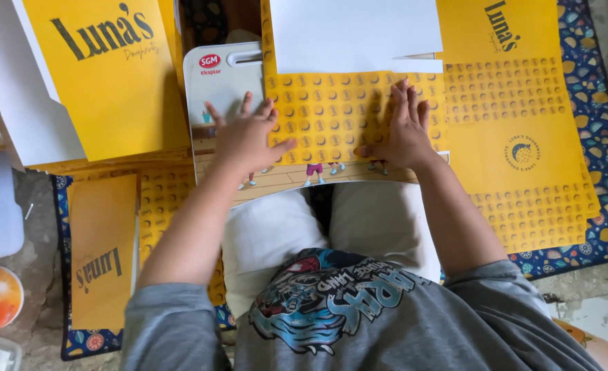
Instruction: Folding and assembling yellow cardboard boxes from flat sheets on the floor.
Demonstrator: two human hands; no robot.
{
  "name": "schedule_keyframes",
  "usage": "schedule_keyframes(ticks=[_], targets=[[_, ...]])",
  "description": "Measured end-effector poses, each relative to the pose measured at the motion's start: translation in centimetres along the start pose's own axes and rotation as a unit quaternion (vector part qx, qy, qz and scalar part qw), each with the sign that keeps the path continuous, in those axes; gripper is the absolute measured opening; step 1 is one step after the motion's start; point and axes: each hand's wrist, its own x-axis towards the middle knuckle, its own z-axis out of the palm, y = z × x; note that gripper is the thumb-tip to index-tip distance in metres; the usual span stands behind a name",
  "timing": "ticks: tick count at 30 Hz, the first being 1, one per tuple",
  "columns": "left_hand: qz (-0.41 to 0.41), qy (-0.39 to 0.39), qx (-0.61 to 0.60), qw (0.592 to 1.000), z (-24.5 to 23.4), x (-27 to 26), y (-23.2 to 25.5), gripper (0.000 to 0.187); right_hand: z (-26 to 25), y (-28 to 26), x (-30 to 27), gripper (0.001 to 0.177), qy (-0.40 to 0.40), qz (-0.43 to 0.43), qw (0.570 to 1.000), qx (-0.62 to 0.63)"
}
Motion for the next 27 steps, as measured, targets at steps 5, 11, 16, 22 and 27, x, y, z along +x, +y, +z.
schedule_keyframes(ticks=[5, 11, 16, 22, 27], targets=[[-0.082, 0.052, 0.070, 0.993, 7.2, 4.0, 2.5, 0.082, 0.1, -0.3, 0.2, 0.138, 0.015, 0.016, 1.000, 0.000], [-0.134, 0.074, 0.037, 0.988, 7.2, 5.5, 2.6, 0.080, 0.7, 0.2, 0.4, 0.136, 0.001, 0.020, 1.000, -0.011], [-0.173, 0.129, -0.010, 0.976, 7.2, 8.4, 1.7, 0.073, 1.8, 1.0, 0.9, 0.132, 0.011, 0.008, 1.000, -0.017], [-0.180, 0.153, -0.035, 0.971, 7.4, 7.7, 1.8, 0.067, 8.6, -1.7, 1.4, 0.079, 0.168, -0.323, 0.930, -0.055], [-0.208, 0.187, -0.026, 0.960, 9.1, 8.0, 0.8, 0.065, 10.0, -6.9, 1.1, 0.079, 0.172, -0.289, 0.916, -0.219]])
